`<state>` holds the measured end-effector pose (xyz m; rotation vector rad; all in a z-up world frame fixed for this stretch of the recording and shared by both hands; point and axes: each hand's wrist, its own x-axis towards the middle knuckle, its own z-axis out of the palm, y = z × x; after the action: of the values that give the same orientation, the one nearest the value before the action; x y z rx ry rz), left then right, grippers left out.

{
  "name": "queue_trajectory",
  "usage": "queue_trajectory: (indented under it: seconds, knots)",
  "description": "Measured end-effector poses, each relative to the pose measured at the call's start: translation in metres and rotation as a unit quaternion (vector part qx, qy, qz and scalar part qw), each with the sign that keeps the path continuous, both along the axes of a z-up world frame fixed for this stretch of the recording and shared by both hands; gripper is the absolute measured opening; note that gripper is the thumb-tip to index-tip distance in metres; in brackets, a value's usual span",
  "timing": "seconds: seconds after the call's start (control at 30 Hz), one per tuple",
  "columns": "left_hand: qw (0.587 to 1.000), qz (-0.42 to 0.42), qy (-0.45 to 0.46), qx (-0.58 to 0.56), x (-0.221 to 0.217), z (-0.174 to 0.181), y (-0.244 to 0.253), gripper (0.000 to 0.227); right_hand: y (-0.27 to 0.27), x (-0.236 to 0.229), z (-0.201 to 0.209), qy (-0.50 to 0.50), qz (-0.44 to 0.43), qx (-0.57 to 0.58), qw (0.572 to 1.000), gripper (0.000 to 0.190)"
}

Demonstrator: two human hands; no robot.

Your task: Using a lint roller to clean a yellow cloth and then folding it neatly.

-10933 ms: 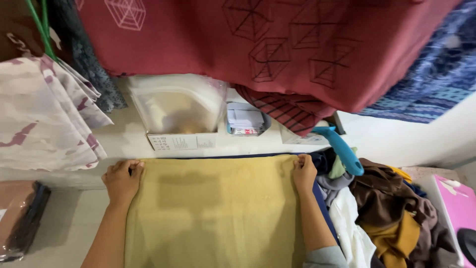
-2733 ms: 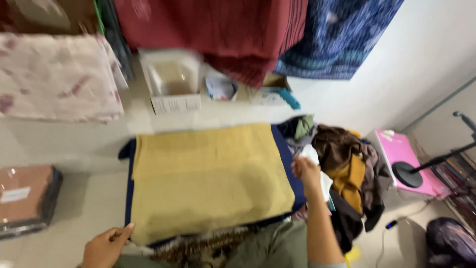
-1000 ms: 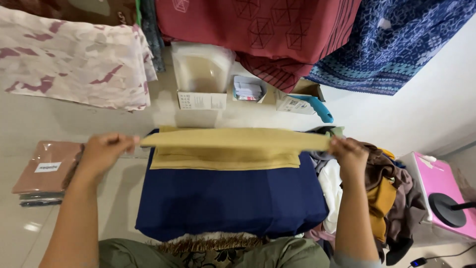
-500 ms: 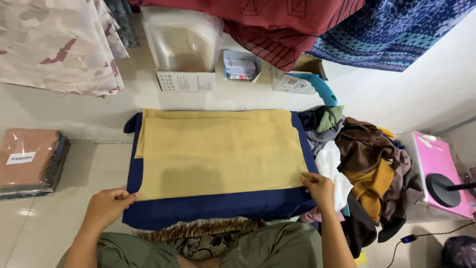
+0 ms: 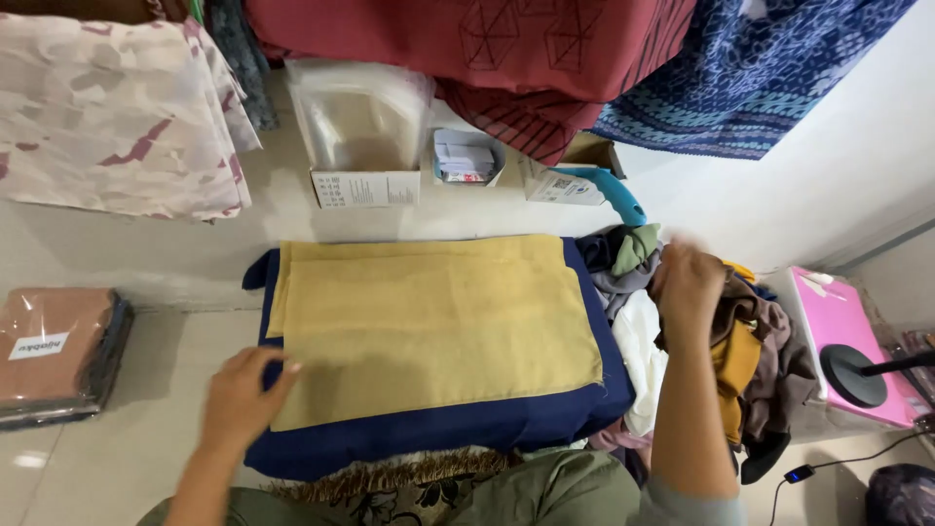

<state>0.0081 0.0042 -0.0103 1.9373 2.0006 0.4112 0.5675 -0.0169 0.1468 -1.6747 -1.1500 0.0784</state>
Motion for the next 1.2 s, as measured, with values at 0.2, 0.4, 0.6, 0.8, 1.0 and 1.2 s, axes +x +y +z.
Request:
queue_trajectory:
  seconds: [0.2, 0.4, 0.6, 0.8, 1.0, 1.2]
  knots:
    - [0.969, -0.106, 0.014, 0.222, 0.024, -0.077, 0.015, 0.058, 0.065, -0.048, 0.077, -0.179, -0.008, -0.106, 0.978, 0.068]
    - [0.960, -0.096, 0.078, 0.252, 0.021, -0.077, 0.013, 0.058, 0.084, -0.037, 0.039, -0.328, -0.007, -0.151, 0.933, 0.043]
    - [0.974, -0.079, -0.026, 0.210, 0.013, -0.064, 0.010, 0.053, 0.008, -0.063, -0.040, -0.236, 0.076, 0.118, 0.962, 0.051]
    - [0.997, -0.061, 0.043, 0.011, 0.008, -0.070, 0.016, 0.054, 0.022, -0.112, -0.207, -0.136, 0.428, 0.000, 0.893, 0.034]
    - [0.997, -0.062, 0.033, 0.021, 0.008, -0.073, 0.015, 0.052, 0.038, -0.250, -0.196, -0.320, 0.451, -0.092, 0.828, 0.053]
    - [0.999, -0.036, 0.008, -0.006, 0.011, -0.056, 0.010, 0.053, 0.043, -0.204, -0.165, -0.387, 0.435, -0.095, 0.808, 0.061]
